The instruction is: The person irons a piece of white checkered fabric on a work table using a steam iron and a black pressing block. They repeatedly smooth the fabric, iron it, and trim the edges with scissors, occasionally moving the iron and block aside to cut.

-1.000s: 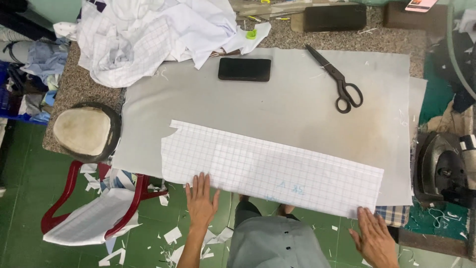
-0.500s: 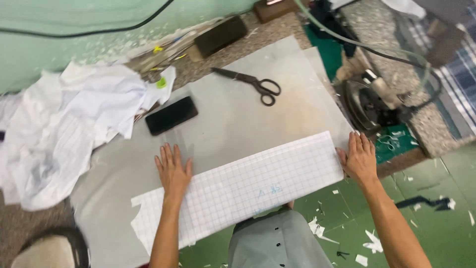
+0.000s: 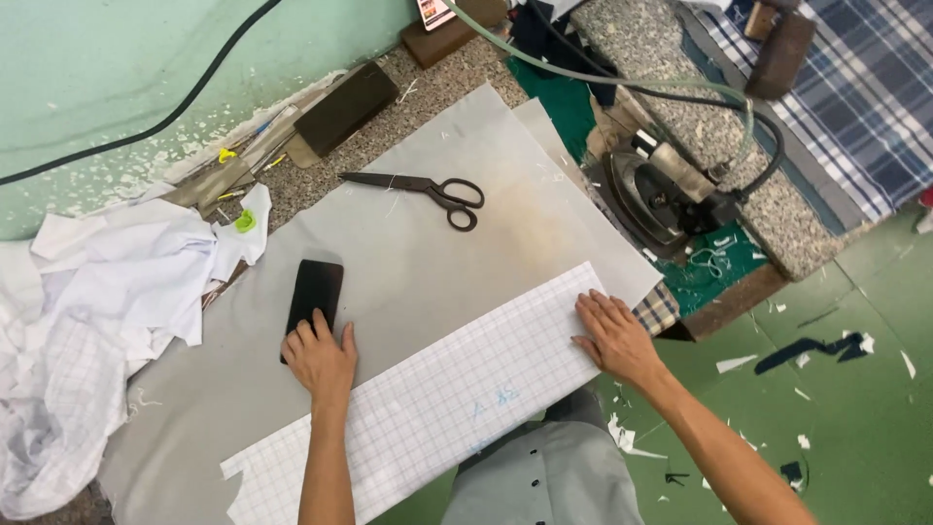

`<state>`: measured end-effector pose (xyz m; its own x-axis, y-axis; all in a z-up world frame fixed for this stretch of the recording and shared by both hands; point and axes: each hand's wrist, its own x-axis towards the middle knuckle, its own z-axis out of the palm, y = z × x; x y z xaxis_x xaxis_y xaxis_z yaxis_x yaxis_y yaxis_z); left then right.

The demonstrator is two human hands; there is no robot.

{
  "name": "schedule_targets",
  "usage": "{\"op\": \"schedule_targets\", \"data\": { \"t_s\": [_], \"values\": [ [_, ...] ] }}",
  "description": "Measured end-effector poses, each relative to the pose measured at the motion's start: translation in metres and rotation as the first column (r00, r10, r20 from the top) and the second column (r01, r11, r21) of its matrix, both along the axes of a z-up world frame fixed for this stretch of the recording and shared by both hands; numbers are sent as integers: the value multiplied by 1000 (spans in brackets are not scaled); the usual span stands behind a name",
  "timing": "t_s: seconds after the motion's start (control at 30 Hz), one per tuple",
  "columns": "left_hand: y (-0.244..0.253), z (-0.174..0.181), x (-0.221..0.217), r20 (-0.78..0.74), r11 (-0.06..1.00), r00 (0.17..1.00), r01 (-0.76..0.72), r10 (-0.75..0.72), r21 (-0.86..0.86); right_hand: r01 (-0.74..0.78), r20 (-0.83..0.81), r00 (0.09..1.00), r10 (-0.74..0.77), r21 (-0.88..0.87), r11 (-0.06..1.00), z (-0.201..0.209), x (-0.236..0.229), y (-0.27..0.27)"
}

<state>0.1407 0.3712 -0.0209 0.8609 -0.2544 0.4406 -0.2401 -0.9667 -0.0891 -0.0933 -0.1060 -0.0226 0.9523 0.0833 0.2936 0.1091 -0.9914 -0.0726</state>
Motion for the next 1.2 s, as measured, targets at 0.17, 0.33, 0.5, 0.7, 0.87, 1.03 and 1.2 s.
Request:
{"op": "schedule_targets", "data": {
  "t_s": [0.17,0.33,0.5,0.7,0.87,1.03,1.2],
  "values": [
    [-30,10,-14,-165,959,975,-186,152,-214,-161,-40,986,162,30,986,11,35,-55],
    [-94,40,-59,-303,881,940,-271,156,-387,-81,211,973,97,-80,994,55,44,-142],
    [-247,27,-179,-282,907,957,-58,-69,-418,117,193,980,-42,-397,911,88,58,-209],
    [-396,37,-223,-582,938,793,-39,-181,-345,7,80,996,29,-412,911,78,57,-236],
    [-385,46,-208,-412,810,841,52,-351,-584,3,-249,968,-41,-151,989,99,102,-248],
    [-296,7,-216,-663,964,714,62,-223,-257,525,-614,770,-174,454,720,20,185,-291],
    [-133,22,-201,-669,972,740,-199,62,-129,440,-557,822,-117,492,751,37,184,-270]
  ]
}}
